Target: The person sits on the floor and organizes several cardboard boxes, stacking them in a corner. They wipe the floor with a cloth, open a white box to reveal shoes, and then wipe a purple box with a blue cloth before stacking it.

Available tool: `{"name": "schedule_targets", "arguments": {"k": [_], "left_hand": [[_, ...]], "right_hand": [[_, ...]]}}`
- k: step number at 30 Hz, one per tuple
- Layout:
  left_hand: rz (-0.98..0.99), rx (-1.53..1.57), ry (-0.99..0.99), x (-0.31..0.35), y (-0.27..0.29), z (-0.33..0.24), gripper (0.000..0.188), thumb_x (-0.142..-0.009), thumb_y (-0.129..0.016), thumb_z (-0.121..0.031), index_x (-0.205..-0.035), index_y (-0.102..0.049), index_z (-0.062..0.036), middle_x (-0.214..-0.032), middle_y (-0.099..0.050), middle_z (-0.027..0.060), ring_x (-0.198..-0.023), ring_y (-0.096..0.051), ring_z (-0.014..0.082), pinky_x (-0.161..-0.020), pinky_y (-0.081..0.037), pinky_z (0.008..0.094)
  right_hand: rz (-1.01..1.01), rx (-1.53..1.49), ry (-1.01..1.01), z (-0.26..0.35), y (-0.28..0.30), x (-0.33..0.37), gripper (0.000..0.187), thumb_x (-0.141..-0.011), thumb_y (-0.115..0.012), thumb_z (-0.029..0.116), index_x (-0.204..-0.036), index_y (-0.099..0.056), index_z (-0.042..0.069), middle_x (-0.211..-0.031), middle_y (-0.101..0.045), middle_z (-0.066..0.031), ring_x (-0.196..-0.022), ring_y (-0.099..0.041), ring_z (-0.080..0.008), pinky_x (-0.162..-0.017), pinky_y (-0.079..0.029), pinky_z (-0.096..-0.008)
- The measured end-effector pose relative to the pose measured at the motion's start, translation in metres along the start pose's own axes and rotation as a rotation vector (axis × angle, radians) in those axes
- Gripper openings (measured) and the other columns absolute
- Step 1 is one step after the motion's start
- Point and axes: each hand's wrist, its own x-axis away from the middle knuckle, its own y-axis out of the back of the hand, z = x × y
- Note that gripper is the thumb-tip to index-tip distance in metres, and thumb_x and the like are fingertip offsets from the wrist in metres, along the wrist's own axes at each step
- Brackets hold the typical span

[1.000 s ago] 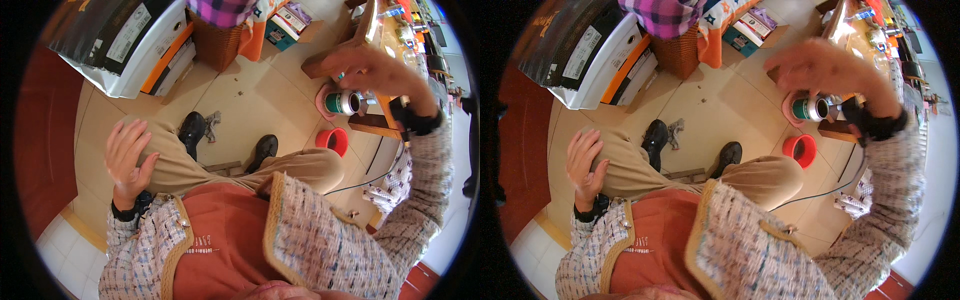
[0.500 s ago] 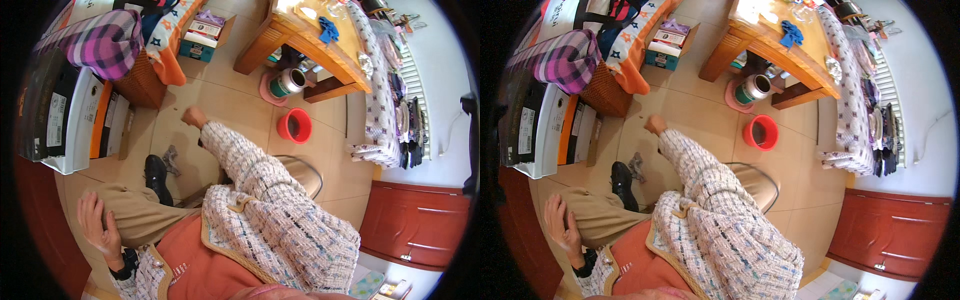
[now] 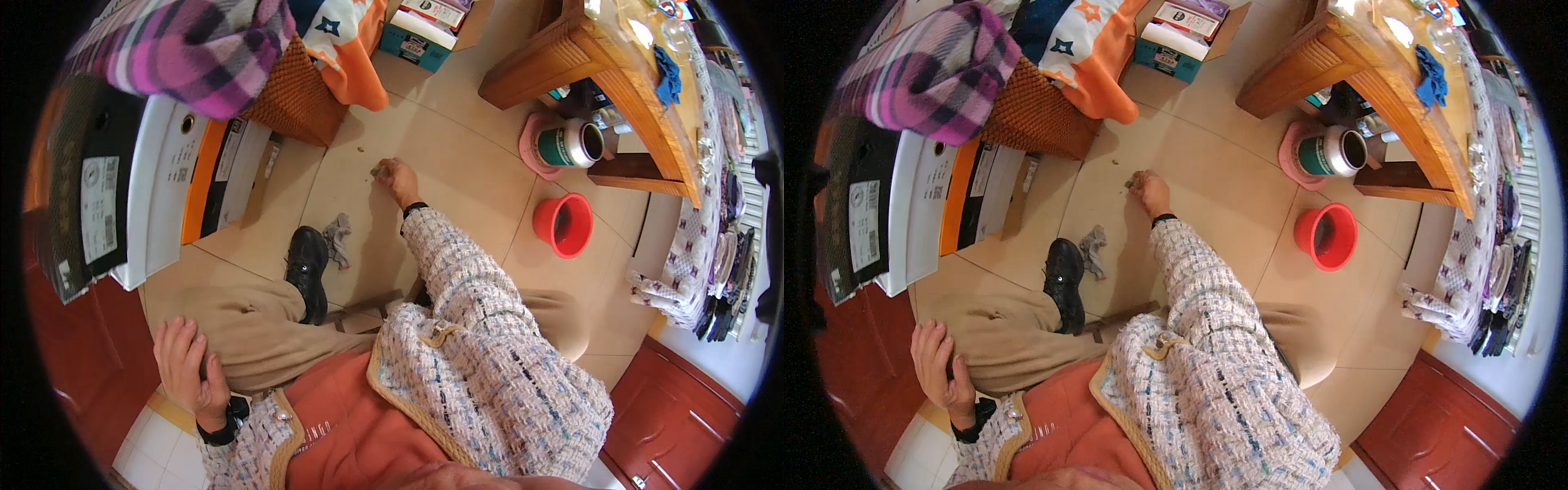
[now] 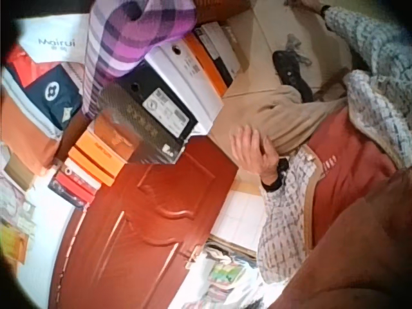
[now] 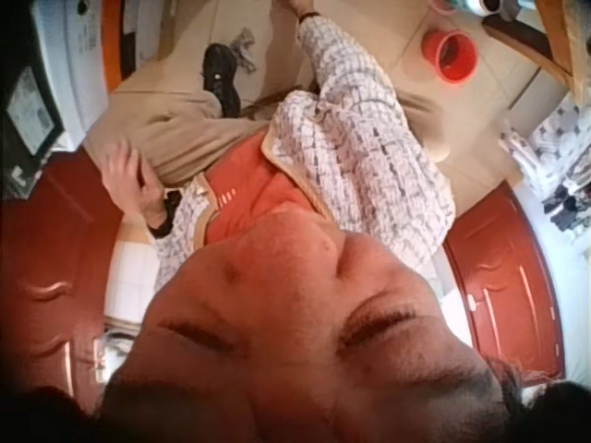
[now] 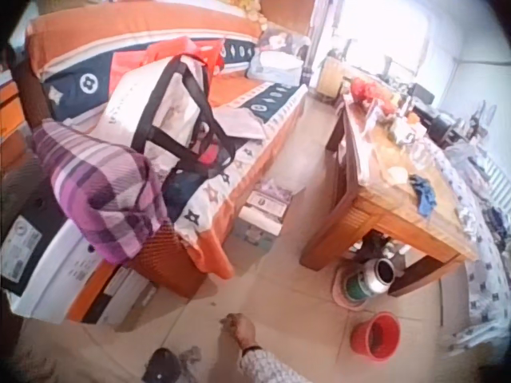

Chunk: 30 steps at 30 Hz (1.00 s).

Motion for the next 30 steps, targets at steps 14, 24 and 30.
{"name": "schedule_targets", "arguments": {"k": [14,24,30], "left_hand": [[0.090,-0.041,0.005,-0.007,-0.004,0.000,0.023,-0.091,-0.056,-0.013,-0.108,-0.062,0.0008,-0.116,-0.065,0.0199,-0.114,-0.060,0.0418,-0.101,-0.038,0.0638],[0.100,-0.023,-0.010,-0.015,-0.006,0.000,0.023,-0.090,-0.057,-0.012,-0.109,-0.062,0.0005,-0.115,-0.065,0.0200,-0.114,-0.059,0.0425,-0.102,-0.038,0.0631],[0.162,0.008,-0.079,-0.022,-0.008,0.002,0.024,-0.091,-0.058,-0.011,-0.110,-0.060,0.0019,-0.122,-0.062,0.0222,-0.117,-0.057,0.0439,-0.103,-0.037,0.0631]], "right_hand": [[-0.108,0.428,0.323,0.043,-0.030,-0.055,0.010,-0.084,-0.060,0.013,-0.084,-0.063,0.004,-0.085,-0.062,-0.0159,-0.081,-0.062,-0.0387,-0.073,-0.051,-0.0476],[-0.062,0.388,0.099,0.024,-0.032,-0.051,0.017,-0.080,-0.064,0.018,-0.085,-0.068,0.003,-0.084,-0.069,-0.0180,-0.081,-0.067,-0.0360,-0.073,-0.053,-0.0420],[-0.633,-0.143,-0.050,0.006,0.109,-0.056,0.017,-0.078,-0.071,0.017,-0.084,-0.070,0.001,-0.078,-0.069,-0.0153,-0.073,-0.065,-0.0235,-0.070,-0.052,-0.0346]]}}
